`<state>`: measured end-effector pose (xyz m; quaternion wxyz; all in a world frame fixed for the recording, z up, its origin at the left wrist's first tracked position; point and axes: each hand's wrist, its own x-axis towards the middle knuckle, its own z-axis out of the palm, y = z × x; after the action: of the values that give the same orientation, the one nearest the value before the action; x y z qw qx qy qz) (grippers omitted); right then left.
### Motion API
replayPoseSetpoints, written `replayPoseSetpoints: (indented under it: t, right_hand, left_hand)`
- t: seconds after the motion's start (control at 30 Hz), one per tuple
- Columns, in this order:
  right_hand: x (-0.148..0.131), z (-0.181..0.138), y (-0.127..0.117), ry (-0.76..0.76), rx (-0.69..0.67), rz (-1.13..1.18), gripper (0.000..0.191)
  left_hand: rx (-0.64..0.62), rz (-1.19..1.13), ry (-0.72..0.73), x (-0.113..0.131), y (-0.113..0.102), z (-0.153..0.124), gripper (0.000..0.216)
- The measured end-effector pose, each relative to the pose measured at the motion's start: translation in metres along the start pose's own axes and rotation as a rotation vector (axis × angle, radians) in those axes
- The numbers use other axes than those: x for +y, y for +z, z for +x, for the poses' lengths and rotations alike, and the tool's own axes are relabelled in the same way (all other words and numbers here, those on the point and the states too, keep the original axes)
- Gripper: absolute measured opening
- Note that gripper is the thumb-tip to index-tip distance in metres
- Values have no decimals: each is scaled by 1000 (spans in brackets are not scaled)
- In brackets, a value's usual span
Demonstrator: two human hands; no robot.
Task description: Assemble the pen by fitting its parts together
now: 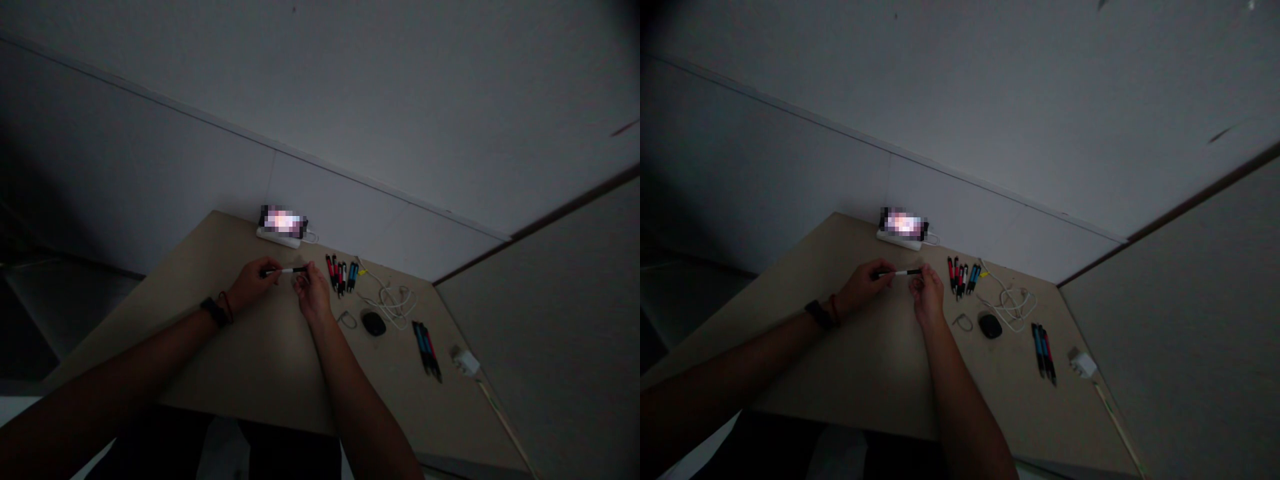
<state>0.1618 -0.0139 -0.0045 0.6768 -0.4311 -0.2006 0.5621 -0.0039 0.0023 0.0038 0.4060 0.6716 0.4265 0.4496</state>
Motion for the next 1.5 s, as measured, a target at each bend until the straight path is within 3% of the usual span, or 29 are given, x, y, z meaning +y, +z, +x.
replayPoseSetpoints:
  t: [0.4, 0.7, 0.77, 1.0, 1.17, 1.5]
  right_hand:
    - [-2, 0, 0, 23, -37, 2, 24]
    - [-1, 2, -1, -79, 1, -45, 28]
    - [-2, 3, -1, -88, 23, -7, 28]
    - [-3, 5, -3, -78, 70, 64, 31]
    - [0, 8, -6, -36, 2, 31, 35]
    - [1, 9, -3, -75, -8, -15, 43]
  left_hand:
    - [7, 14, -7, -4, 2, 1, 23]
    - [-47, -20, -16, -1, 0, 1, 26]
    - [-109, -98, -26, 0, 0, -1, 30]
    - [-573, -389, -47, 9, 0, -11, 55]
    - [-588, -275, -46, 7, 0, -11, 50]
    - [-634, -113, -36, 2, 3, -8, 32]
